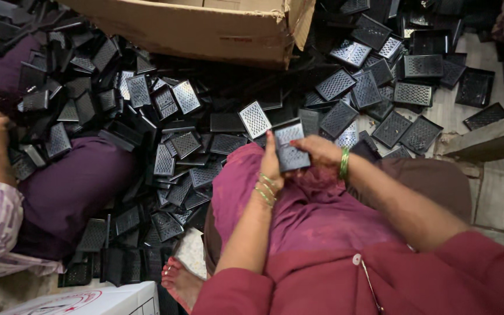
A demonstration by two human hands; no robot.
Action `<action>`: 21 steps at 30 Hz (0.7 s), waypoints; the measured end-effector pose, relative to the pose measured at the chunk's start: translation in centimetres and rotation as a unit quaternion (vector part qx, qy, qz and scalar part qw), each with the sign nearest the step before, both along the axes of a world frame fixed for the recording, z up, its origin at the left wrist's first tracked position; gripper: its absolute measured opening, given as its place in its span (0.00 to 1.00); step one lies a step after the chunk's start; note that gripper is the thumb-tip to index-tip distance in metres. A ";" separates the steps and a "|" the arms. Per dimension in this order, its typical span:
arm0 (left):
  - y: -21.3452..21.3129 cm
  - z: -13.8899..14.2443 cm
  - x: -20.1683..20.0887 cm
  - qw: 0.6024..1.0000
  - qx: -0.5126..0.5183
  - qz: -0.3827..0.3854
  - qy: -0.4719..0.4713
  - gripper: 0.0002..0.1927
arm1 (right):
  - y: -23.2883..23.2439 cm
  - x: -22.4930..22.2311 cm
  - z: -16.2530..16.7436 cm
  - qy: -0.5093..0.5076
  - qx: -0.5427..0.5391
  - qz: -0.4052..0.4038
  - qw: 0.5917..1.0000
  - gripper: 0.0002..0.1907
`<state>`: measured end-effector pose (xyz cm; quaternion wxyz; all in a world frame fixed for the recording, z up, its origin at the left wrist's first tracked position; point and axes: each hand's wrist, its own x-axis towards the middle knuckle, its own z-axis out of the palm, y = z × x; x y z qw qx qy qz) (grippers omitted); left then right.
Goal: The person sits on the floor and repeatedly picks up small black plastic trays and matching inserts from a large pile. They align and press the two pieces together by hand, then place the assembled unit into a cardboard box. The process continues with one unit at a time.
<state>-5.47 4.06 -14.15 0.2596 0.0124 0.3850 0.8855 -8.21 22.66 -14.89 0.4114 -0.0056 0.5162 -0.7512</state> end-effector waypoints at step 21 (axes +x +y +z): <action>0.4 -1.8 -1.1 0.988 -0.042 0.093 -0.114 0.24 | 9.3 3.1 -1.8 0.426 0.594 0.115 0.672 0.17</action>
